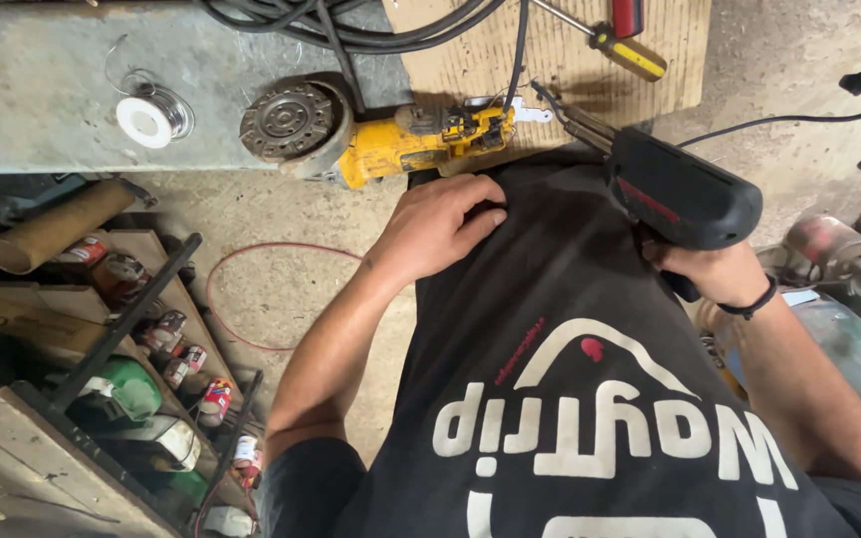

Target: Soldering wires and components inside a power tool using a soldering gun and screwdriver

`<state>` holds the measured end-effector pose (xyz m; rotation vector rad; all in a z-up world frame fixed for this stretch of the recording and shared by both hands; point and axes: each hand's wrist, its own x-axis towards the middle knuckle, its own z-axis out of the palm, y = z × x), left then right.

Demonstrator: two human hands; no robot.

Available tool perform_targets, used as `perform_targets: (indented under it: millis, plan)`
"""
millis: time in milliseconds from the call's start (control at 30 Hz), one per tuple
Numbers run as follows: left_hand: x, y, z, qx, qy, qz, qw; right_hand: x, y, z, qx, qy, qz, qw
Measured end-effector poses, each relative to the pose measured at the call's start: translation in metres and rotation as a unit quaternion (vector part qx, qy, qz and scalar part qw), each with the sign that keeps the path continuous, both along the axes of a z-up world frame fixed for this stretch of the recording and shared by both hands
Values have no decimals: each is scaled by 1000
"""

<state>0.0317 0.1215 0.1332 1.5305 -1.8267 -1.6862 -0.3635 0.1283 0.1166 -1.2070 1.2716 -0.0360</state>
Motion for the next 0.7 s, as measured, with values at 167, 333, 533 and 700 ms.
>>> perform_targets:
  millis: [167,333,533,700]
  plan:
    - [0,-2,-2,11,-11,-13,1000,6,-4,3,9,-5,3,1000]
    - [0,-6,-4,-26,-40,-10,999,3,-5,2,5,15,2,1000]
    - [-46,-4,-47,-232,-228,-70,943,-7,3,-7,1,44,25,999]
    - [-84,-16,-89,-126,-332,-210,911,-6,-1,-7,-13,26,31,999]
